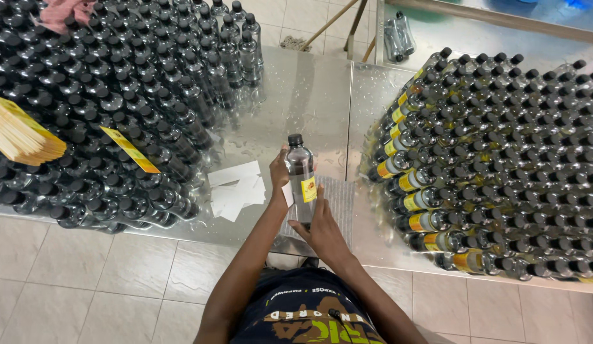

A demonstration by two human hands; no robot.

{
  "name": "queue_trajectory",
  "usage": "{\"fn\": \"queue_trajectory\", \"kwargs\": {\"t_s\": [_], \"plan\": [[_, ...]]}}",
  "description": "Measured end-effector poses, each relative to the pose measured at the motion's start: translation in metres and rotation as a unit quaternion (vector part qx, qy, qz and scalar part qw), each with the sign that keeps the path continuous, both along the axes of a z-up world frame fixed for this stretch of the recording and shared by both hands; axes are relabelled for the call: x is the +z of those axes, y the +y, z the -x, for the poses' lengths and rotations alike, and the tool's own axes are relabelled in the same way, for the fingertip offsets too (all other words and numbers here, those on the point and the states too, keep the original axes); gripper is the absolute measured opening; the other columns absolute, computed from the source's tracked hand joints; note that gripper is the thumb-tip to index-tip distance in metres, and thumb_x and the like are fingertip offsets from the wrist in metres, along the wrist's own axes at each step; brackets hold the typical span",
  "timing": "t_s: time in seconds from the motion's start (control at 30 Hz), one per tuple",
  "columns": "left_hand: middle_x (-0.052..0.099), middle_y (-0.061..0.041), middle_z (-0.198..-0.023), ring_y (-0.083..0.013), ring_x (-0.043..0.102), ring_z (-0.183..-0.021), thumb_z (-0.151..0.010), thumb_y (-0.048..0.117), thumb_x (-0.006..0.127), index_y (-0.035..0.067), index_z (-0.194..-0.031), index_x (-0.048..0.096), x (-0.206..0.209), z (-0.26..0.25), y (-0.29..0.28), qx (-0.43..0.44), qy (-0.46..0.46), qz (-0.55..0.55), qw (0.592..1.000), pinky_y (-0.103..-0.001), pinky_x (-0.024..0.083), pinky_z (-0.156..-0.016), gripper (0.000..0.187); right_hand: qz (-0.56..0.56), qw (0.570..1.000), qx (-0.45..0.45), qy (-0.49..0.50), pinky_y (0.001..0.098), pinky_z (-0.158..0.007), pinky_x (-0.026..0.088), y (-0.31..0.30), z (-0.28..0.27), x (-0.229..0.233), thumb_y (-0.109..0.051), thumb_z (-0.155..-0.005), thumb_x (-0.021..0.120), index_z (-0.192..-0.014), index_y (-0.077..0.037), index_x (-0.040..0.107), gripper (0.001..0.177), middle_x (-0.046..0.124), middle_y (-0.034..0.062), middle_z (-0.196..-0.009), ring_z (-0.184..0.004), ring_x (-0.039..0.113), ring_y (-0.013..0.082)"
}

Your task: The person manually applies labels to plastic bottles by aligning a sticker label onto the center of each bottle, pressing it down, and then rotating the bottle to ensure the label is fully adhered.

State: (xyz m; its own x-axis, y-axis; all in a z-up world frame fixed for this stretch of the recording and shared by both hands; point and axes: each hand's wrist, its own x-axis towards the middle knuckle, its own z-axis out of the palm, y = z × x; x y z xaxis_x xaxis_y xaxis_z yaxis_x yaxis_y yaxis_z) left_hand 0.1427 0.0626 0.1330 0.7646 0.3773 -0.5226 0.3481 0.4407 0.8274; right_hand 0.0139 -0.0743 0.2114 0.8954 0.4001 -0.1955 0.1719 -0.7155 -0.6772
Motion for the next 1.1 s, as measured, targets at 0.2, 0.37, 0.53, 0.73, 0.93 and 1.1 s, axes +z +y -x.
{"fn": "queue_trajectory", "kwargs": {"t_s": [0.2, 0.37, 0.53, 0.73, 0.93, 1.1], "plan": [[0.085, -0.011, -0.117, -0.0238, 0.077, -0.103, -0.100, 0.051, 0.070, 0.017, -0.120, 0.085, -0.017, 0.007, -0.039, 0.078, 0.035, 0.048, 0.995, -0.044, 0.063, -0.092, 0.043, 0.119, 0.988, -0.005, -0.100, 0.0559, -0.094, 0.062, -0.012, 0.000, -0.061, -0.052, -0.108, 0.064, -0.168, 0.015, 0.009, 0.106, 0.053, 0.0333, -0.133, -0.119, 0.067, 0.0508], [0.086, -0.010, -0.111, -0.0245, 0.081, -0.101, -0.096, 0.053, 0.072, 0.020, -0.113, 0.087, 0.003, 0.010, -0.043, 0.068, 0.054, 0.085, 0.993, -0.041, 0.065, -0.091, 0.041, 0.111, 0.991, 0.011, -0.073, 0.0614, -0.105, 0.055, -0.030, -0.008, -0.042, -0.054, -0.103, 0.072, -0.168, 0.017, 0.006, 0.116, 0.049, 0.0374, -0.138, -0.130, 0.059, 0.0592], [0.073, -0.037, -0.131, -0.0546, 0.066, -0.130, -0.090, 0.018, 0.079, -0.015, -0.129, 0.070, -0.016, 0.033, -0.042, -0.207, -0.238, -0.160, 0.935, -0.062, 0.052, -0.111, 0.052, -0.209, 0.967, 0.047, 0.139, 0.0534, -0.109, 0.052, -0.083, -0.040, -0.095, -0.061, -0.099, 0.072, -0.164, -0.007, 0.038, 0.091, 0.057, 0.0257, -0.143, -0.139, 0.059, 0.0419], [0.079, -0.024, -0.109, -0.0383, 0.080, -0.103, -0.098, 0.030, 0.072, -0.009, -0.114, 0.069, 0.028, 0.022, -0.058, -0.123, -0.109, 0.032, 0.986, -0.049, 0.065, -0.101, 0.042, -0.269, 0.949, 0.005, 0.163, 0.0465, -0.092, 0.066, -0.094, -0.047, -0.133, -0.049, -0.107, 0.068, -0.158, -0.004, 0.046, 0.071, 0.070, 0.0238, -0.131, -0.122, 0.073, 0.0370], [0.083, -0.018, -0.102, -0.0401, 0.083, -0.081, -0.099, 0.050, 0.078, 0.010, -0.109, 0.081, -0.023, -0.018, -0.069, 0.011, 0.025, 0.210, 0.977, -0.058, 0.073, -0.063, 0.042, -0.146, 0.977, -0.040, 0.152, 0.0627, -0.099, 0.061, -0.084, -0.040, -0.082, -0.050, -0.102, 0.071, -0.146, 0.003, 0.045, 0.073, 0.069, 0.0386, -0.128, -0.122, 0.070, 0.0541], [0.081, -0.018, -0.101, -0.0347, 0.081, -0.081, -0.102, 0.041, 0.071, 0.005, -0.108, 0.079, -0.021, -0.013, -0.074, 0.018, 0.028, 0.191, 0.981, -0.051, 0.071, -0.068, 0.037, -0.103, 0.982, -0.057, 0.150, 0.0600, -0.101, 0.062, -0.082, -0.041, -0.079, -0.047, -0.103, 0.071, -0.147, 0.000, 0.042, 0.070, 0.073, 0.0345, -0.128, -0.121, 0.072, 0.0505]]}}
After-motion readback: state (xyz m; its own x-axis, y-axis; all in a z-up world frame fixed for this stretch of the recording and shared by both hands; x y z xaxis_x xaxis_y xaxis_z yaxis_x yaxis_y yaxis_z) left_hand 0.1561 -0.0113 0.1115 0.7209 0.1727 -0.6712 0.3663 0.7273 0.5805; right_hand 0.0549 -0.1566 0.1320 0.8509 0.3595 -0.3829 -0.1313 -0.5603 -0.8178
